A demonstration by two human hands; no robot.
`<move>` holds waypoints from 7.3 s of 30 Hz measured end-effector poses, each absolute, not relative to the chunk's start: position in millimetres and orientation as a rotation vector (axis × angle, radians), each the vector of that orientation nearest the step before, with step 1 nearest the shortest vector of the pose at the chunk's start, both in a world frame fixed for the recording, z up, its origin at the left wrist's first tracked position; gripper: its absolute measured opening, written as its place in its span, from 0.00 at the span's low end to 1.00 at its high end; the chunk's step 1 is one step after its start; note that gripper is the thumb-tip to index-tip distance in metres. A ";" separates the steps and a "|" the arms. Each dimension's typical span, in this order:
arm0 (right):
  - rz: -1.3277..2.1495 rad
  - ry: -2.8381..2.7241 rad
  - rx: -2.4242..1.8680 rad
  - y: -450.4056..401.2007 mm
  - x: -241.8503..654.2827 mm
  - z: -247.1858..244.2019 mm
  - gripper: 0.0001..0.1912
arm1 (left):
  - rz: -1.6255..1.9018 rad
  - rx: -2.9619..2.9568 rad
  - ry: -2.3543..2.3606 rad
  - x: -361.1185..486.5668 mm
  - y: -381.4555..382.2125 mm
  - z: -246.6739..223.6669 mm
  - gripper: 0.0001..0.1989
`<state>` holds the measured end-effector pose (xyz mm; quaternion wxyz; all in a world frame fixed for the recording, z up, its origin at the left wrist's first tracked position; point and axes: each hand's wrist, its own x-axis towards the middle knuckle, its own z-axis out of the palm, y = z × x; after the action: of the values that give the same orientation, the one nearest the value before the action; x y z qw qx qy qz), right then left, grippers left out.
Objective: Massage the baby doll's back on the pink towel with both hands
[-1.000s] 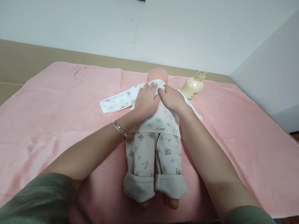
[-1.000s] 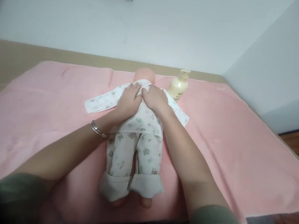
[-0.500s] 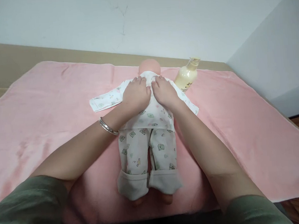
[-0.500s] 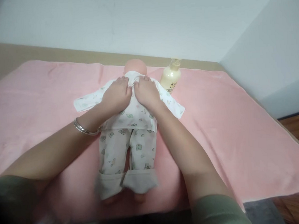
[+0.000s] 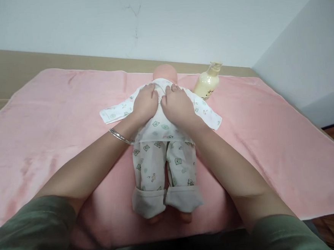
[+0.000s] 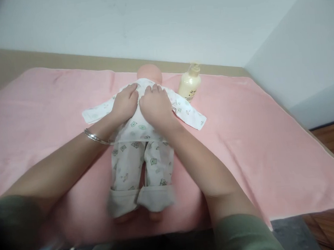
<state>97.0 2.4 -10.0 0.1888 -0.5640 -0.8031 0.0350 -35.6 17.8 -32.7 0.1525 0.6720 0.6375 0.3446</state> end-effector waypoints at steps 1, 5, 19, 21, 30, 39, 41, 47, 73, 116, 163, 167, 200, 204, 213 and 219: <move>0.166 -2.234 -1.583 10.8 102.2 -11.4 0.30 | 0.974 1.950 1.835 -30.6 13.9 -34.0 0.30; 0.312 -2.140 -1.628 38.7 119.4 -15.4 0.32 | 0.960 2.070 1.800 -11.7 -3.5 -35.0 0.31; -0.004 -2.429 -1.574 -11.9 85.6 -6.0 0.29 | 1.285 1.799 1.657 -37.8 20.4 -47.5 0.27; 0.110 -2.344 -1.590 2.6 93.3 -6.6 0.30 | 1.266 1.809 1.686 -34.9 19.8 -47.6 0.27; 0.263 -2.173 -1.664 25.9 103.1 -17.3 0.37 | 1.098 1.933 1.817 -26.4 11.4 -39.1 0.29; 0.180 -2.260 -1.656 16.9 105.3 -8.8 0.36 | 0.964 1.981 1.919 -23.6 4.4 -35.6 0.30; 0.024 -2.272 -1.716 -2.3 93.0 -6.2 0.34 | 0.940 1.950 1.883 -31.8 13.9 -36.3 0.31; 0.002 -2.351 -1.657 -14.3 85.1 -5.8 0.32 | 0.826 1.987 1.890 -34.7 17.1 -28.8 0.32; 0.257 -2.202 -1.670 23.5 113.9 -6.0 0.33 | 0.582 2.311 2.057 -9.8 -23.2 -10.6 0.25; 0.278 -2.275 -1.717 9.8 111.1 4.3 0.31 | 0.616 2.191 2.146 -21.5 -6.0 -16.9 0.29; 0.278 -2.286 -1.684 10.4 116.3 5.0 0.31 | 0.522 2.144 2.063 -23.2 -8.4 -4.0 0.28; 0.260 -2.266 -1.599 24.4 121.8 -4.0 0.30 | 0.411 2.197 2.087 -17.8 -16.8 -1.2 0.28; 0.147 -2.445 -1.747 -13.8 112.3 28.9 0.26 | 0.567 2.013 1.959 -37.6 7.4 -4.5 0.30; 0.237 -2.392 -1.691 6.8 122.3 17.3 0.32 | 0.506 2.044 1.998 -28.6 -7.3 6.6 0.30; 0.201 -2.363 -1.680 11.1 121.4 12.2 0.33 | 0.533 2.089 2.023 -26.2 -6.0 0.4 0.35; 0.251 -2.391 -1.755 -17.2 108.6 26.4 0.27 | 0.601 2.069 1.979 -37.4 11.0 -12.1 0.34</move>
<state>108.6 -17.2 26.4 0.0823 -0.5877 -0.8005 0.0841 -37.4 11.0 -12.1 0.1078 0.7031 0.6725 0.2042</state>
